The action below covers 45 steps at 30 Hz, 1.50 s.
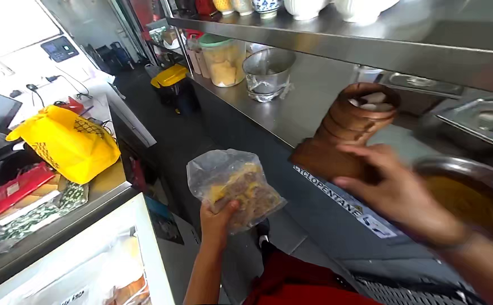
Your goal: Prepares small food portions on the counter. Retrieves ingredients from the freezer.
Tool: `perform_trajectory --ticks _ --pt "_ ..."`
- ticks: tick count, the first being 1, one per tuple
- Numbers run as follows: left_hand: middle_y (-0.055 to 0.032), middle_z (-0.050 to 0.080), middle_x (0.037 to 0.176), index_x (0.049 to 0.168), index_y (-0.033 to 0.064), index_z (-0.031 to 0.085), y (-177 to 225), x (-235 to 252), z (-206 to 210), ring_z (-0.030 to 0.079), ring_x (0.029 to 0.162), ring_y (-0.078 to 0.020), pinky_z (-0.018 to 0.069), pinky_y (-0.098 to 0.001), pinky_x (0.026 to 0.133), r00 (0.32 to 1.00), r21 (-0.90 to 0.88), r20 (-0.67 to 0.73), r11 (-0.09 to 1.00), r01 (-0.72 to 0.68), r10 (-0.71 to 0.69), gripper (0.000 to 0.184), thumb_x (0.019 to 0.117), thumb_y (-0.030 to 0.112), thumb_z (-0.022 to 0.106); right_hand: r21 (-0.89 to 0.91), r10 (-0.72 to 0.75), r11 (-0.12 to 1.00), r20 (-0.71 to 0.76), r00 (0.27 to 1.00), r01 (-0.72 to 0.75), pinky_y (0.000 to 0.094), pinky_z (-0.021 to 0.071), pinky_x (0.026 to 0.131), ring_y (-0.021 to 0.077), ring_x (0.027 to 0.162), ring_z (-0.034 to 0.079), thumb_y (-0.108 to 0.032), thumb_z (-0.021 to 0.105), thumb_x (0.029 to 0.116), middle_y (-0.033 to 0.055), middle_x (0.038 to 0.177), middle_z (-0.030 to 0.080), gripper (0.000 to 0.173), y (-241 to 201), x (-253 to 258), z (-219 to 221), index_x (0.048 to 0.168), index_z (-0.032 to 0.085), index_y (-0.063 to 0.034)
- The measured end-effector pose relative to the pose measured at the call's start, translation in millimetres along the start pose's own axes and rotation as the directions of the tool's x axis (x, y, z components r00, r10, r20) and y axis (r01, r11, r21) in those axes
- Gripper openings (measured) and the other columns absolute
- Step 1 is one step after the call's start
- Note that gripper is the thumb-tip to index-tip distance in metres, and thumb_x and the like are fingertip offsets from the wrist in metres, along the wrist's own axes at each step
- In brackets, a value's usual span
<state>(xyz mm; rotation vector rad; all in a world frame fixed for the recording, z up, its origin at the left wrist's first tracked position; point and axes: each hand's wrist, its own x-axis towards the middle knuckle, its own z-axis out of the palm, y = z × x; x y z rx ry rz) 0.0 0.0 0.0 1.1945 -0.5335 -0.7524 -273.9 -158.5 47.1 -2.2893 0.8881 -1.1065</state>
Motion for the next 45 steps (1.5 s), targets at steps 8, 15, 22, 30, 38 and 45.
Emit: perform_trajectory --ticks 8,15,22,30,38,45 --pt "-0.0099 0.073 0.099 0.126 -0.0055 0.05 -12 165 58 0.074 0.087 -0.0155 0.0639 -0.0323 0.079 0.994 0.082 0.054 0.993 0.086 -0.09 0.054 0.0789 0.001 0.074 -0.411 0.08 0.911 0.081 0.993 -0.04 0.0748 0.0467 0.089 0.0571 0.106 0.063 -0.007 0.072 0.0936 0.0333 0.113 0.067 0.032 190 158 161 0.125 0.073 -0.0059" --pt "-0.0102 0.073 0.1 0.13 -0.0062 0.049 -34 272 118 0.074 0.088 -0.0149 0.0632 -0.0322 0.081 0.934 0.17 0.262 0.964 0.204 -0.244 0.054 0.0823 0.0 0.073 0.209 0.446 0.857 0.16 0.881 -0.472 0.0511 0.0485 0.108 0.0315 0.127 0.059 -0.032 0.056 0.1045 0.0204 0.135 0.063 0.047 177 194 145 0.136 0.062 0.0017" --pt "-0.0204 0.056 0.139 0.159 0.0102 0.022 -83 371 220 0.063 0.115 -0.0278 0.0544 -0.0451 0.096 0.588 0.498 0.625 0.843 0.206 -0.513 0.075 0.0962 0.008 0.064 0.826 0.871 -0.029 0.297 0.39 -0.564 0.0364 0.0638 0.073 0.0209 0.084 0.073 -0.008 0.059 0.1038 0.0145 0.101 0.071 0.025 178 209 141 0.126 0.056 0.0024" --pt "-0.0209 0.065 0.12 0.125 -0.0077 0.061 -66 400 296 0.06 0.111 -0.022 0.0476 -0.0376 0.099 0.534 0.693 0.694 0.651 -0.311 -0.483 0.032 0.0957 0.001 0.068 0.872 0.923 -0.134 0.283 0.261 -0.472 0.0355 0.0591 0.072 0.0218 0.088 0.07 -0.017 0.038 0.1128 0.0142 0.104 0.067 0.028 199 229 135 0.128 0.054 0.0009" --pt "-0.031 0.059 0.135 0.132 -0.0139 0.057 -40 403 302 0.053 0.132 -0.0298 0.0355 -0.037 0.114 0.511 0.662 0.749 0.445 -0.603 -0.421 0.042 0.0965 0.005 0.068 0.931 0.97 -0.061 0.14 0.198 -0.36 0.0306 0.0555 0.076 0.0162 0.083 0.061 0.0 0.045 0.1081 0.0144 0.103 0.059 0.025 198 241 145 0.132 0.049 0.0083" --pt "-0.0238 0.057 0.129 0.135 -0.0155 0.048 -44 409 302 0.054 0.113 -0.0136 0.0428 -0.0241 0.101 0.655 0.63 0.672 0.731 -0.261 -0.345 0.042 0.0945 -0.012 0.06 0.974 0.869 -0.199 0.228 0.44 -0.113 0.0275 0.0582 0.062 0.0163 0.074 0.072 -0.016 0.032 0.1126 0.0092 0.093 0.073 0.028 186 241 147 0.113 0.058 -0.0057"
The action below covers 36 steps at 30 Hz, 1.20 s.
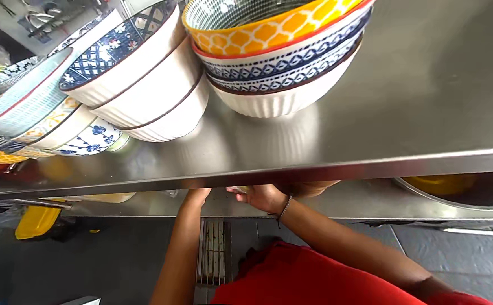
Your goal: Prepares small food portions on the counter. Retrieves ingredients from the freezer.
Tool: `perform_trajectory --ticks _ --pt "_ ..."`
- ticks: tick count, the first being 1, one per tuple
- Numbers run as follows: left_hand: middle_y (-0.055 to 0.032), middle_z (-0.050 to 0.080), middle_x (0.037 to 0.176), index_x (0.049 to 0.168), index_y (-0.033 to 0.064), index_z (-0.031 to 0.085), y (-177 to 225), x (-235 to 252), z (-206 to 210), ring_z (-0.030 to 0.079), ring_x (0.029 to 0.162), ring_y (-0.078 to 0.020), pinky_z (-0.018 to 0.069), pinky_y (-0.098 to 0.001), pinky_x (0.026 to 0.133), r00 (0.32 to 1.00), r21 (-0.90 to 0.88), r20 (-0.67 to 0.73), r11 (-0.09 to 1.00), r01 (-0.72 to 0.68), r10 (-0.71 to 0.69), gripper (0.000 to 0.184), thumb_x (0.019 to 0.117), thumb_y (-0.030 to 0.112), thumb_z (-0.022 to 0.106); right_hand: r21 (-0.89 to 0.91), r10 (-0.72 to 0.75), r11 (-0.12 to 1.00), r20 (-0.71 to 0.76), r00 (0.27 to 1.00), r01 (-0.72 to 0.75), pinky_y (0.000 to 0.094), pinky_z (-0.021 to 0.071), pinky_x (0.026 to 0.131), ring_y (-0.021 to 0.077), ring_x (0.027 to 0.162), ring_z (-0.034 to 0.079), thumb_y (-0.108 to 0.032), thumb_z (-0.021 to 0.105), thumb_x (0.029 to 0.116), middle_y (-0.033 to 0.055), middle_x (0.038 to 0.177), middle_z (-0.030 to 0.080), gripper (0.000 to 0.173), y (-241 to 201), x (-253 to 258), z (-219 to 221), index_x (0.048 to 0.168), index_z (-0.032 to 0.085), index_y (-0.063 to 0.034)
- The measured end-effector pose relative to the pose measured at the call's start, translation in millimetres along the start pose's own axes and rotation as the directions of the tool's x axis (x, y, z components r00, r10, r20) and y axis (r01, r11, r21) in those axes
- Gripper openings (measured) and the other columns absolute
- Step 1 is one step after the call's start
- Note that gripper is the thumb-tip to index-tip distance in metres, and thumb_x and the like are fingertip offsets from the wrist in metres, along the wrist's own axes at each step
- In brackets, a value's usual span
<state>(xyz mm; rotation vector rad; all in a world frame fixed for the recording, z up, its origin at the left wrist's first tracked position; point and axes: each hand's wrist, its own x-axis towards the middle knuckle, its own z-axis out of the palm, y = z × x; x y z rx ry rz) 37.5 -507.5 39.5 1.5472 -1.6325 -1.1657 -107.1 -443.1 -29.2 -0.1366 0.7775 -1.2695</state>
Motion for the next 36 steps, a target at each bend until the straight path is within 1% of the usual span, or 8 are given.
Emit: perform_trajectory --ticks 4,9,17,23,26,28,32,36 --pt "-0.0245 0.059 0.131 0.133 -0.012 0.053 7 -2 -10 0.056 0.12 -0.0214 0.0438 -0.0342 0.105 0.999 0.082 0.001 0.995 -0.054 0.054 0.041 0.0947 -0.007 0.064 0.027 -0.009 1.0 0.048 0.999 0.008 0.0251 0.0582 0.062 0.0148 0.072 0.07 -0.009 0.041 0.1089 0.0081 0.09 0.072 0.021 3 -5 1 0.108 0.061 -0.0061" --pt "-0.0087 0.069 0.106 0.12 -0.0035 0.062 -4 -12 -9 0.066 0.094 -0.01 0.0571 -0.0285 0.085 0.991 -0.043 0.124 0.998 -0.047 0.052 0.036 0.0866 -0.008 0.074 -0.038 -0.105 0.994 -0.036 0.994 0.104 0.0282 0.0608 0.07 0.0137 0.074 0.07 0.01 0.054 0.0979 0.0052 0.088 0.071 0.018 4 -10 -2 0.103 0.063 -0.0052" --pt "-0.0095 0.071 0.09 0.109 -0.0047 0.067 -29 2 10 0.067 0.077 -0.0091 0.0584 -0.0286 0.076 0.979 0.038 0.038 0.978 -0.204 0.202 0.02 0.091 0.0 0.073 -0.062 0.089 0.994 -0.008 0.996 -0.089 0.0262 0.0581 0.056 0.0164 0.07 0.071 -0.016 0.058 0.1051 0.0096 0.09 0.072 0.014 12 -9 -4 0.115 0.062 -0.0076" --pt "-0.0079 0.071 0.098 0.12 -0.0016 0.058 -23 -9 5 0.07 0.082 -0.0119 0.0602 -0.0308 0.075 0.995 -0.232 0.025 0.969 -0.083 0.092 0.025 0.0956 -0.003 0.064 0.053 0.131 0.99 0.025 0.991 -0.132 0.0223 0.0571 0.057 0.0118 0.065 0.067 -0.025 0.048 0.1096 0.0089 0.09 0.07 0.023 14 -10 -2 0.117 0.06 -0.0061" --pt "-0.0085 0.068 0.109 0.14 0.006 0.046 -44 -30 1 0.069 0.086 -0.0164 0.0597 -0.0347 0.076 0.992 -0.413 0.113 0.905 0.098 -0.056 0.033 0.1079 0.012 0.049 -0.259 0.1 0.963 0.085 0.991 -0.075 0.0216 0.0538 0.053 0.0091 0.059 0.064 -0.024 0.05 0.1097 0.0052 0.082 0.07 0.021 15 -12 2 0.117 0.059 -0.0062" --pt "-0.0106 0.072 0.099 0.136 0.0026 0.053 -61 -48 5 0.072 0.078 -0.0194 0.0619 -0.0356 0.07 0.988 -0.503 0.07 0.85 0.156 -0.14 0.03 0.1085 0.01 0.046 -0.568 0.112 0.823 0.13 0.985 -0.019 0.0224 0.0517 0.055 0.0079 0.06 0.061 -0.03 0.056 0.1078 0.0032 0.08 0.066 0.028 19 -15 6 0.121 0.06 -0.0052" --pt "-0.0074 0.072 0.092 0.127 0.0001 0.051 -85 -77 -8 0.074 0.075 -0.0169 0.0637 -0.0346 0.066 0.965 -0.695 -0.175 0.719 0.02 -0.196 0.024 0.1072 0.001 0.039 -0.866 0.266 0.499 0.2 0.943 0.043 0.0379 0.054 0.085 0.0226 0.096 0.065 -0.035 0.054 0.1083 0.0202 0.12 0.063 0.05 9 -31 7 0.142 0.048 0.0015" --pt "-0.0009 0.076 0.096 0.129 0.0064 0.051 -104 -110 -34 0.076 0.082 -0.0131 0.0651 -0.032 0.07 0.944 -0.742 -0.31 0.649 -0.169 -0.109 0.031 0.1007 0.005 0.039 -0.956 -0.24 -0.018 0.29 0.927 0.294 0.057 0.0531 0.098 0.0383 0.108 0.069 -0.014 0.059 0.1044 0.0238 0.116 0.071 0.027 -23 -27 5 0.123 0.068 0.003"
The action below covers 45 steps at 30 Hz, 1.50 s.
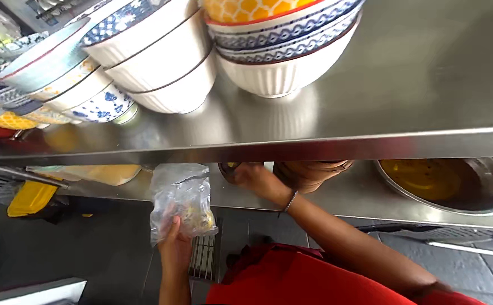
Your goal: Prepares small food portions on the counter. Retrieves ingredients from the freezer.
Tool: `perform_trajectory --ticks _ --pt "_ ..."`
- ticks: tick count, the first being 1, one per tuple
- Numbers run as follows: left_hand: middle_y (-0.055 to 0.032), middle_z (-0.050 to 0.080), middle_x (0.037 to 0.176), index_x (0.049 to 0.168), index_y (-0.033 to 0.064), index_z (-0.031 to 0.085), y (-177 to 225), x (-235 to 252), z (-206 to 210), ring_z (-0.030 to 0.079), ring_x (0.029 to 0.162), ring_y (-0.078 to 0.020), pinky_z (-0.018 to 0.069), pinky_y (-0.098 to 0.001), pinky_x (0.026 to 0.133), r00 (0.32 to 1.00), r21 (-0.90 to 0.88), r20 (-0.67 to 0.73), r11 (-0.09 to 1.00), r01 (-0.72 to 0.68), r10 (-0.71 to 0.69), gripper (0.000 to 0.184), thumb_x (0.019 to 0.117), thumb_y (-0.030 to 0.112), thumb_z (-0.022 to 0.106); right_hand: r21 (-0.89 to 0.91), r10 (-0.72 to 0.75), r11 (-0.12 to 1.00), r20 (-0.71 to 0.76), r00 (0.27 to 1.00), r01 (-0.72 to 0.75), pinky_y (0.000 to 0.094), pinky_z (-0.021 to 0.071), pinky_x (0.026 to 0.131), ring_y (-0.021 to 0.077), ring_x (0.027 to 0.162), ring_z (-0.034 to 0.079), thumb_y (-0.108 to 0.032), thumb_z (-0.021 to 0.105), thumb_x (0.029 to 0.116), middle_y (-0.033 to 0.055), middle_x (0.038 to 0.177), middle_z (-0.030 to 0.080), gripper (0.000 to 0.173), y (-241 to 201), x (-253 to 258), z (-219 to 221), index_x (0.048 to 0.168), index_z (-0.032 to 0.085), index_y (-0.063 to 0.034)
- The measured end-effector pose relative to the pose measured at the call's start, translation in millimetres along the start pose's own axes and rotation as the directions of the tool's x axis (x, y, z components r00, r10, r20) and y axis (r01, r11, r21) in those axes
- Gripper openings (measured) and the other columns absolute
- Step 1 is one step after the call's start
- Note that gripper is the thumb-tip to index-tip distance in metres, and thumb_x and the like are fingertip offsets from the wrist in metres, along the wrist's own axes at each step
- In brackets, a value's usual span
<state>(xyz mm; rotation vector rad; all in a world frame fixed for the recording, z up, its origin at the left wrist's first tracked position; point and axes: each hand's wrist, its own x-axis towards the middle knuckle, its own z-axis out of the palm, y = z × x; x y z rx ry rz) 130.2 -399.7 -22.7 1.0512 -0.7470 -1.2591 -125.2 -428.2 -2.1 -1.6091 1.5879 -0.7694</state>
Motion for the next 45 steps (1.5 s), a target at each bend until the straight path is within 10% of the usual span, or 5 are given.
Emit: perform_trajectory --ticks 3,13,19,23,45 --pt "0.0001 0.075 0.101 0.131 0.0103 0.051 7 -14 -21 0.075 0.087 -0.0125 0.0649 -0.0321 0.073 0.994 -0.096 -0.07 0.991 -0.089 0.083 0.033 0.1 0.007 0.041 -0.166 -0.02 0.986 -0.216 0.976 -0.017 0.0632 0.0473 0.101 0.0443 0.116 0.064 -0.01 0.065 0.0992 0.0282 0.118 0.069 0.024 -1 35 -10 0.118 0.071 0.004" --pt "-0.0014 0.076 0.103 0.131 0.009 0.052 5 -54 -59 0.076 0.089 -0.0143 0.0656 -0.0334 0.073 0.962 -0.185 -0.229 0.964 -0.19 0.146 0.043 0.0906 0.016 0.066 -0.712 0.069 0.699 0.157 0.985 0.065 0.0576 0.0395 0.106 0.0403 0.124 0.057 -0.017 0.066 0.0968 0.0211 0.127 0.065 0.035 -1 82 20 0.128 0.063 -0.0011" --pt "-0.0009 0.076 0.103 0.132 0.0086 0.051 8 -58 -79 0.076 0.088 -0.0139 0.0655 -0.0331 0.072 0.942 -0.131 -0.297 0.97 -0.205 0.159 0.041 0.0924 0.013 0.061 -0.596 0.147 0.799 0.317 0.937 0.077 0.0653 0.034 0.11 0.042 0.126 0.056 -0.008 0.063 0.0982 0.0215 0.125 0.067 0.025 2 81 -1 0.122 0.069 -0.0022" --pt "-0.0014 0.076 0.101 0.13 0.0095 0.053 10 -54 -79 0.076 0.085 -0.0138 0.0656 -0.0324 0.071 0.936 -0.133 -0.312 0.968 -0.213 0.163 0.036 0.0941 0.009 0.057 -0.517 0.159 0.852 0.101 0.982 -0.085 0.0651 0.0349 0.112 0.0445 0.13 0.056 -0.013 0.061 0.1038 0.0272 0.131 0.064 0.03 -24 85 -13 0.129 0.067 0.0027" --pt "-0.0018 0.076 0.1 0.129 0.0098 0.054 11 -44 -75 0.076 0.082 -0.0139 0.0653 -0.032 0.068 0.923 -0.135 -0.348 0.965 -0.225 0.167 0.036 0.0935 0.006 0.054 -0.665 0.369 0.725 0.156 0.916 -0.179 0.0703 0.0155 0.116 0.0426 0.14 0.044 -0.032 0.069 0.0996 0.0202 0.138 0.062 0.043 -21 113 9 0.133 0.065 -0.0048"
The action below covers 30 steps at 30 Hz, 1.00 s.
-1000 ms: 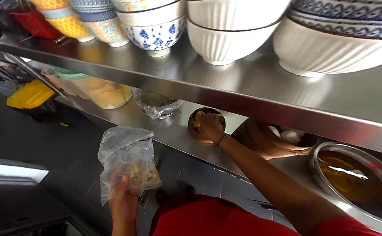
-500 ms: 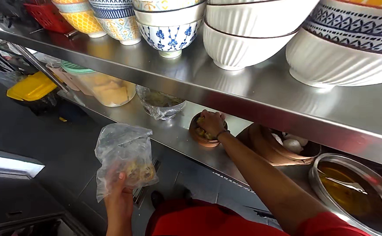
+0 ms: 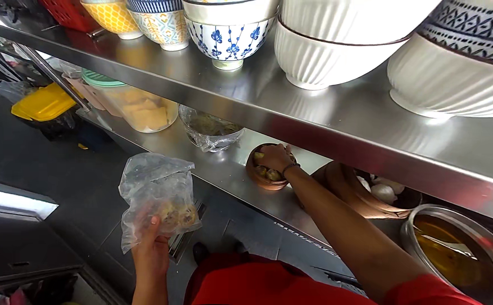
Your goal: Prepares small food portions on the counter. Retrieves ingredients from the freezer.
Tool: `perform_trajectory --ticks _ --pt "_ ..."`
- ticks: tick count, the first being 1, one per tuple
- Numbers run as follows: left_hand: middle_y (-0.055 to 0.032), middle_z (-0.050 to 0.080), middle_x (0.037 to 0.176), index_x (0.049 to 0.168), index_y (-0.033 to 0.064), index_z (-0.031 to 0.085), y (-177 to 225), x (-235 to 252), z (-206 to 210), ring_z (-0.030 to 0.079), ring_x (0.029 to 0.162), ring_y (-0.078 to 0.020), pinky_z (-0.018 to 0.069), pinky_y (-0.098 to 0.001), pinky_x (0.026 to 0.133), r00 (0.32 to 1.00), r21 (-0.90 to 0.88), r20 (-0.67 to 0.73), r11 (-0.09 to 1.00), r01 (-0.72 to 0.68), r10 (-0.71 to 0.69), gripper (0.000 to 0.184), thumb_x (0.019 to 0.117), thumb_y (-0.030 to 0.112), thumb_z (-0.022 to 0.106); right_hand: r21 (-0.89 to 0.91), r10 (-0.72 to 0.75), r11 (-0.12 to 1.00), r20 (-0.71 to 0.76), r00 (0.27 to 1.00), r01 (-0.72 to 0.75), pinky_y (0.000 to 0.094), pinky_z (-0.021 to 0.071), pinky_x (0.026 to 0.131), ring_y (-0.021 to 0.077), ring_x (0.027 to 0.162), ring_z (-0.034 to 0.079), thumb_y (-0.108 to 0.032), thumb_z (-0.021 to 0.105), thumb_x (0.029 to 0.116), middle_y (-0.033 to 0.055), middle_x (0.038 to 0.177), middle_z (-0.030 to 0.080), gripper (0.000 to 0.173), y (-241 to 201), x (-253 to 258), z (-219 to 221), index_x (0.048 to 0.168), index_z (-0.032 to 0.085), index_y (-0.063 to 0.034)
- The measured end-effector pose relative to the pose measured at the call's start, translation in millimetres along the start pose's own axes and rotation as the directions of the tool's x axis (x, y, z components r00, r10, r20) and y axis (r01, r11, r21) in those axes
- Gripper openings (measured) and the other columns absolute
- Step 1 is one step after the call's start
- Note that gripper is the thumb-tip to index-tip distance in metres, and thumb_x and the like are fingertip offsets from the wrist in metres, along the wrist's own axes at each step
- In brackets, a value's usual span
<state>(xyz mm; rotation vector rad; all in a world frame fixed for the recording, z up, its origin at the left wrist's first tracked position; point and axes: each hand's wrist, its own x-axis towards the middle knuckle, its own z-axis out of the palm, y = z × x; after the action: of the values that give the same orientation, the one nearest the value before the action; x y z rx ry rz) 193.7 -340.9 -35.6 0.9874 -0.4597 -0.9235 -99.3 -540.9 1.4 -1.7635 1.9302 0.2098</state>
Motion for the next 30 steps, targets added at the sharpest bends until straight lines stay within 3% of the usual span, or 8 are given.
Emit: perform_trajectory --ticks 3,6,9,12,17,19,27,30 --pt "-0.0018 0.076 0.1 0.129 0.01 0.055 0 0 2 0.076 0.083 -0.0143 0.0655 -0.0327 0.069 1.0 -0.012 0.0 1.0 -0.002 0.002 0.035 0.0935 0.006 0.055 -0.005 -0.009 1.0 -0.093 0.996 0.008 0.0669 0.0231 0.115 0.0432 0.135 0.048 -0.026 0.071 0.0986 0.0222 0.131 0.064 0.037 3 1 6 0.125 0.068 -0.0008" --pt "-0.002 0.076 0.099 0.128 0.0099 0.056 0 2 2 0.076 0.082 -0.0146 0.0656 -0.0329 0.068 1.0 -0.014 0.015 1.0 -0.002 0.002 0.035 0.0932 0.007 0.057 -0.062 -0.071 0.996 -0.16 0.984 0.062 0.0629 0.0308 0.113 0.0419 0.13 0.052 -0.026 0.07 0.099 0.0224 0.13 0.062 0.039 2 -7 7 0.13 0.067 -0.0031" --pt "-0.0026 0.076 0.099 0.128 0.0101 0.057 1 4 -1 0.076 0.082 -0.0147 0.0657 -0.0329 0.067 1.0 -0.023 0.016 1.0 -0.011 0.012 0.035 0.0932 0.007 0.058 0.13 -0.113 0.981 -0.2 0.973 0.141 0.0657 0.0345 0.11 0.0452 0.123 0.059 -0.019 0.061 0.1049 0.0275 0.125 0.067 0.029 6 -27 -8 0.12 0.072 0.003" --pt "-0.0009 0.076 0.101 0.129 0.0101 0.054 0 6 -4 0.075 0.084 -0.0136 0.0653 -0.0326 0.07 1.0 0.015 0.004 1.0 -0.005 0.005 0.035 0.0943 0.008 0.056 0.162 0.013 0.987 -0.179 0.984 0.017 0.0624 0.042 0.106 0.0463 0.123 0.06 -0.007 0.057 0.1038 0.0319 0.125 0.065 0.025 3 -46 -22 0.12 0.068 0.0093" --pt "-0.0007 0.075 0.1 0.129 0.0099 0.053 0 9 2 0.075 0.084 -0.0137 0.0652 -0.0326 0.069 1.0 0.021 -0.007 1.0 -0.004 0.004 0.036 0.0935 0.008 0.055 -0.119 0.061 0.991 -0.056 0.997 -0.067 0.0622 0.0393 0.108 0.0424 0.127 0.058 -0.018 0.06 0.1039 0.0234 0.127 0.068 0.027 2 -41 -14 0.121 0.071 -0.0003" --pt "-0.0004 0.075 0.1 0.129 0.0105 0.053 1 9 2 0.075 0.084 -0.0137 0.0652 -0.0324 0.07 1.0 0.011 0.0 1.0 -0.009 0.009 0.036 0.0931 0.008 0.057 -0.104 0.066 0.992 -0.041 0.997 -0.07 0.0621 0.0368 0.107 0.0415 0.127 0.057 -0.019 0.062 0.1027 0.0231 0.126 0.068 0.027 4 -40 -9 0.121 0.07 -0.0004" --pt "-0.0018 0.076 0.099 0.128 0.0103 0.055 0 10 -2 0.076 0.083 -0.0149 0.0655 -0.0336 0.068 1.0 -0.008 -0.012 1.0 -0.011 0.011 0.036 0.0916 0.008 0.059 0.068 0.009 0.998 -0.209 0.978 0.006 0.0659 0.0459 0.094 0.0452 0.112 0.065 -0.02 0.06 0.1053 0.0257 0.111 0.071 0.024 22 -45 12 0.109 0.072 0.0014" --pt "-0.0006 0.076 0.102 0.129 0.0118 0.054 -2 10 -7 0.076 0.085 -0.0142 0.0658 -0.0333 0.069 1.0 -0.011 0.005 1.0 -0.022 0.022 0.036 0.0935 0.009 0.06 0.03 0.081 0.996 -0.044 0.996 -0.08 0.0684 0.0458 0.094 0.0468 0.117 0.063 -0.034 0.065 0.1022 0.028 0.121 0.068 0.041 15 -54 8 0.117 0.069 0.004"
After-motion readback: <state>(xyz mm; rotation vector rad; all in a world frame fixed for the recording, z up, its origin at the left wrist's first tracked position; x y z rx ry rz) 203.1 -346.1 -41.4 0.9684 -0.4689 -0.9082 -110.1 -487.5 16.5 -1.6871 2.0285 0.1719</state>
